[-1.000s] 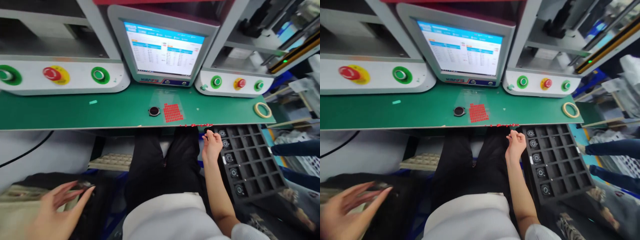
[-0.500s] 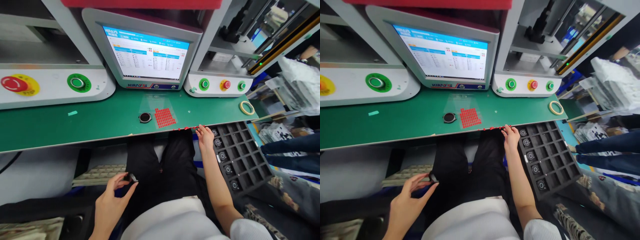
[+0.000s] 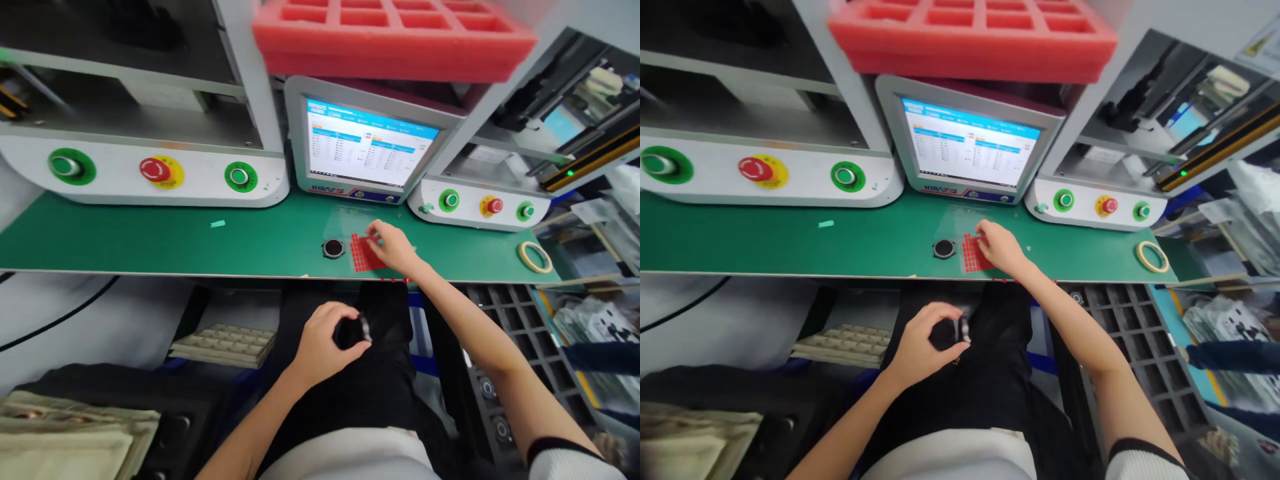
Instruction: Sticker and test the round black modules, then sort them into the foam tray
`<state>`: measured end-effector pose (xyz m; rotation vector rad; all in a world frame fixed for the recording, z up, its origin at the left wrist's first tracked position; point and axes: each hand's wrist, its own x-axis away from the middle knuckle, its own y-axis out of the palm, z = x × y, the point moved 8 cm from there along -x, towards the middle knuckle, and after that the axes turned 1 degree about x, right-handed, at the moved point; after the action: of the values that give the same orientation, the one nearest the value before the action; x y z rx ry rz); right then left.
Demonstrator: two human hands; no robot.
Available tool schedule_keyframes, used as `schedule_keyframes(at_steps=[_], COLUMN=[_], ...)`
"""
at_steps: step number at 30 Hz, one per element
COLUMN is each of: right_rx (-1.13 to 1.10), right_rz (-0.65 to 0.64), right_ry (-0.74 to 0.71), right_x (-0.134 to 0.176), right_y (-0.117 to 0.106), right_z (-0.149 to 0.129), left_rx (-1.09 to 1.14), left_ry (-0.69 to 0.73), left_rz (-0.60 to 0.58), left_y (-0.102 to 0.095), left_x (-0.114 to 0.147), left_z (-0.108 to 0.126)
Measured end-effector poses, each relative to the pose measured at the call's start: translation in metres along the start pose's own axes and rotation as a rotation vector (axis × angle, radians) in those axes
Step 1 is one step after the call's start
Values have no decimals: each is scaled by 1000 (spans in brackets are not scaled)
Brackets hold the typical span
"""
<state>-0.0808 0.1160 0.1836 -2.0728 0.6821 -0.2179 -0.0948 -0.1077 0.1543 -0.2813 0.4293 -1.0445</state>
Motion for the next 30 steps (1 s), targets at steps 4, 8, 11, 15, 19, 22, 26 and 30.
schedule_keyframes(at_steps=[4, 8, 11, 15, 19, 22, 26, 30], right_rx=[230, 358, 394, 404, 416, 431, 455, 476], right_rz=[-162, -208, -221, -231, -214, -229, -249, -244], right_ry=[-44, -52, -63, -75, -84, -91, -91, -84], right_x=[-19, -25, -28, -27, -27, -28, -29, -29], right_y=[27, 32, 32, 33, 33, 34, 34, 32], right_z=[-19, -24, -22, -18, -19, -21, -24, -26], left_rx=[-52, -39, -64, -72, -74, -72, -62, -59], left_ry=[159, 157, 137, 123, 104, 99, 94, 85], left_rz=[-32, -47, -60, -68, -64, -75, -84, -82], left_y=[14, 27, 35, 38, 38, 39, 39, 39], left_x=[-48, -70, -74, -74, -76, -77, -77, -77], left_z=[13, 3, -2, -1, 0, 0, 0, -1])
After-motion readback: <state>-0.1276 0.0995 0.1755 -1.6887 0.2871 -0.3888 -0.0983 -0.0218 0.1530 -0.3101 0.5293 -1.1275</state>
